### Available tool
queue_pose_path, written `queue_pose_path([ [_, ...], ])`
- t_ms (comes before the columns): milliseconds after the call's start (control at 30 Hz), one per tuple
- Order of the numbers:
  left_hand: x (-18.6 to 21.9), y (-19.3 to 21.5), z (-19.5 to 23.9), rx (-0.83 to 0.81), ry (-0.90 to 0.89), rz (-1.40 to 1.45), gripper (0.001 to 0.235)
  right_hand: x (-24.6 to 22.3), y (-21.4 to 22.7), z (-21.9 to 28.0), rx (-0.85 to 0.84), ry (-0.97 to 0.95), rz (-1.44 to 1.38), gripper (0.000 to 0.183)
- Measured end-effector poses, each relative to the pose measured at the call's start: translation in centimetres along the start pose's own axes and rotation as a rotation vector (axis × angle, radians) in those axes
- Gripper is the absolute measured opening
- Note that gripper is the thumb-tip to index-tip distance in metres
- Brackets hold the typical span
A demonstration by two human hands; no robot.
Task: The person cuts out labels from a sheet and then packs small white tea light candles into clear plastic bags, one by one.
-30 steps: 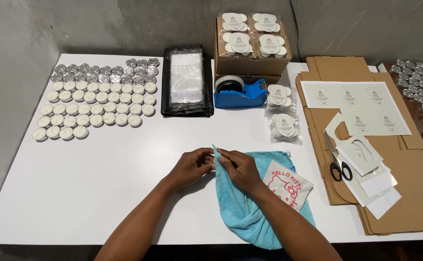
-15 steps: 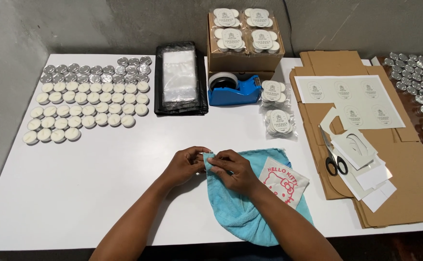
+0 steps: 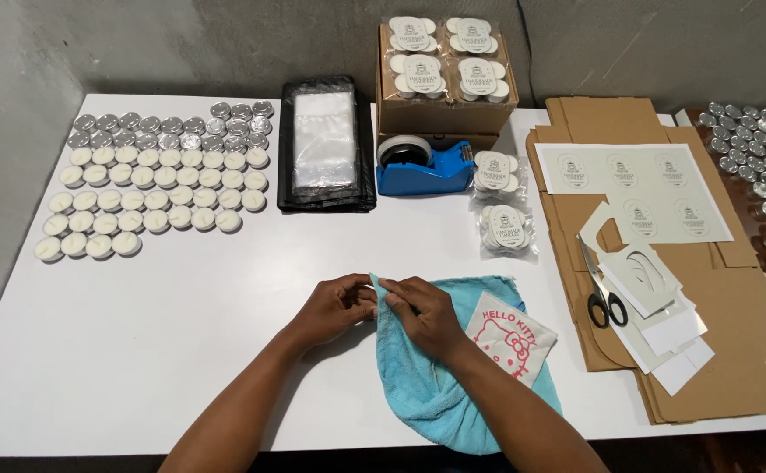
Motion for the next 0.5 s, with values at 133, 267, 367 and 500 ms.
queue_pose_path([
  [133,0.3,-0.1,0.1,0.008,0.024,-0.004,0.044,-0.5,0.3,-0.7,-0.025,-0.104,-0.031,0.022],
  [267,0.2,-0.2,0.2,0.013,0.034,0.014,0.045,-1.1,0.4,-1.2,-0.03,-0.178,-0.062,0.021],
  [367,0.1,-0.4,0.3,0.028,0.048,0.061,0.046,-1.7,0.3,-1.5,-0.026,-0.203,-0.062,0.025],
  [500,0.8,-0.7,0.0,0.081,0.073,0.101,0.045,-0.4,0.2,-0.9,-0.022,-0.153,-0.075,0.024],
])
Point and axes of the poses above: each hand's wrist, its own z-axis away from the middle knuckle, its own y-axis out of the back of the hand, x = y × z, the point moved 1 cm from there along -z, towards the middle knuckle, and after that the axes turned 10 degrees about x, right-handed, at the moved point
